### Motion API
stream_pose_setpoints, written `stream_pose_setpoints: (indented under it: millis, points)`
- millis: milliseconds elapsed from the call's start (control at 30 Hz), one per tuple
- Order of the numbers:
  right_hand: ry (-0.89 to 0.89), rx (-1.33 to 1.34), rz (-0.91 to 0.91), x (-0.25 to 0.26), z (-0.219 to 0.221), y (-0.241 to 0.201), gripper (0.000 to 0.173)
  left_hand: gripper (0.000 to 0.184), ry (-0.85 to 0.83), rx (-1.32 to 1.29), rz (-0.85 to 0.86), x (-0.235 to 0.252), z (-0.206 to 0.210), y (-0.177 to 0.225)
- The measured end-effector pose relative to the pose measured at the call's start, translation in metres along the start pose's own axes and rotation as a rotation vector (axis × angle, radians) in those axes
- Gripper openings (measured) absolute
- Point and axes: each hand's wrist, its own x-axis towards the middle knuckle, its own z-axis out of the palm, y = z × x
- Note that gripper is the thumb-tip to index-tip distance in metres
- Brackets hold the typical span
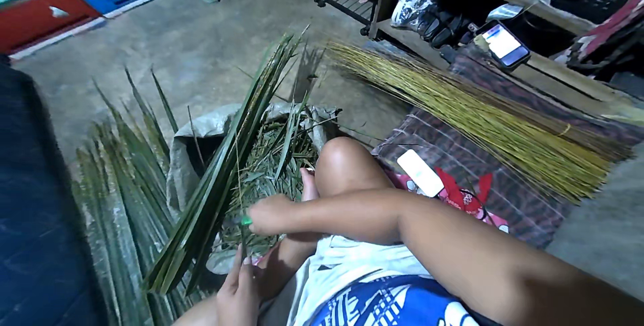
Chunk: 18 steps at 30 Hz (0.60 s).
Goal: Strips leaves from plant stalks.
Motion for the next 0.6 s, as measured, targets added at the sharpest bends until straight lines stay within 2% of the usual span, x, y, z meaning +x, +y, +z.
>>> stream_pose_setpoints:
  millis: [100, 200, 400, 600]
  points:
    - [-0.158, 0.062, -0.145, -0.018, 0.016, -0.007, 0.035, 0.031, 0.058, 0.086, 0.000, 0.000, -0.001, 0.003]
    - [-0.199, 0.050, -0.155, -0.026, 0.024, -0.013, 0.034, 0.030, 0.053, 0.173, -0.064, -0.001, -0.007, 0.012]
    - [-0.090, -0.217, -0.021, 0.005, 0.012, -0.014, 0.038, 0.041, -0.013, 0.094, -0.111, 0.002, -0.010, 0.016]
    - [0.108, -0.113, 0.182, 0.029, -0.014, 0.007, 0.035, 0.041, -0.028, 0.082, -0.063, -0.004, -0.007, 0.013]
